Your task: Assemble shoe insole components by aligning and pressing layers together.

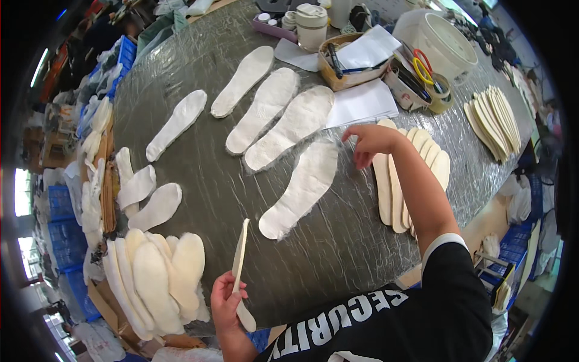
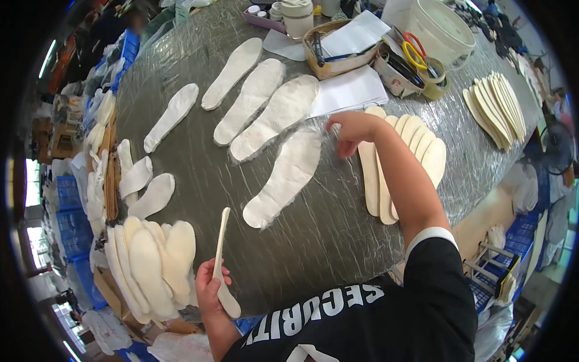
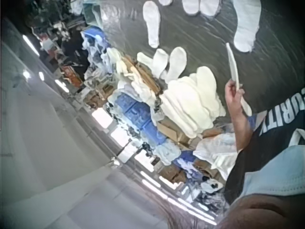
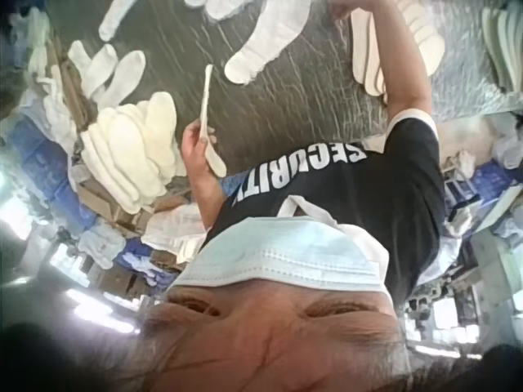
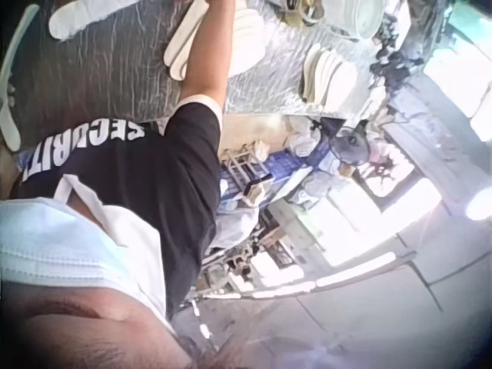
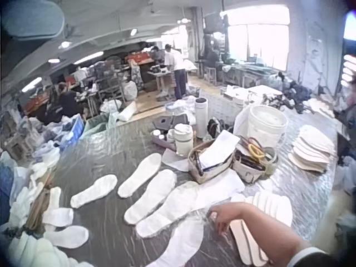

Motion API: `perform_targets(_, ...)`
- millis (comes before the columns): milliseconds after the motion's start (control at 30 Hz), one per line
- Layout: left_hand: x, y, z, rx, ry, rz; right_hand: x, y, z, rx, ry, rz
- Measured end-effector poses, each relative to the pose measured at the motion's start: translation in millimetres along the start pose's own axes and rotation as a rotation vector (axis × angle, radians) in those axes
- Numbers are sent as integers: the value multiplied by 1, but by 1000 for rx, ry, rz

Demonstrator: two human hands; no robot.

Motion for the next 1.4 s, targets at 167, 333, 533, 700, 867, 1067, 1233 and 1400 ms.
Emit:
perform_targets(167, 7, -15, 14, 3, 36, -7, 22, 1, 93, -908, 328, -30)
perform_targets(333, 6, -28, -3, 38, 85, -18, 28, -47, 105, -1069, 133, 92)
perform_targets(533, 11, -20, 10, 40, 105, -53, 133, -30, -17, -740, -197, 790)
perform_targets(700, -11, 2, 14, -136, 119, -232, 165, 4, -159, -230, -408, 863)
perform_targets(867, -25, 58, 25, -385, 159, -524, 124, 41, -259, 243, -958, 906)
perform_targets(1067, -24, 126, 22, -549, 46, -635, -29, 71, -263, -113, -1261, 581)
perform_targets(1233, -3, 103, -41, -195, -225, -544, -175, 100, -198, -616, -675, 454)
perform_targets(1400, 11, 71, -126, 139, -515, -393, -139, 143, -175, -720, 227, 476)
Point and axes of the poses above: each hand's wrist, its own y-axis away from the middle knuckle, its own z-axis out of the back of the hand, x = y × z, the point moved 10 cm from there along -y, towards the middle knuckle, and after that the axes turned 11 degrees about x, right-handed, at the moved point
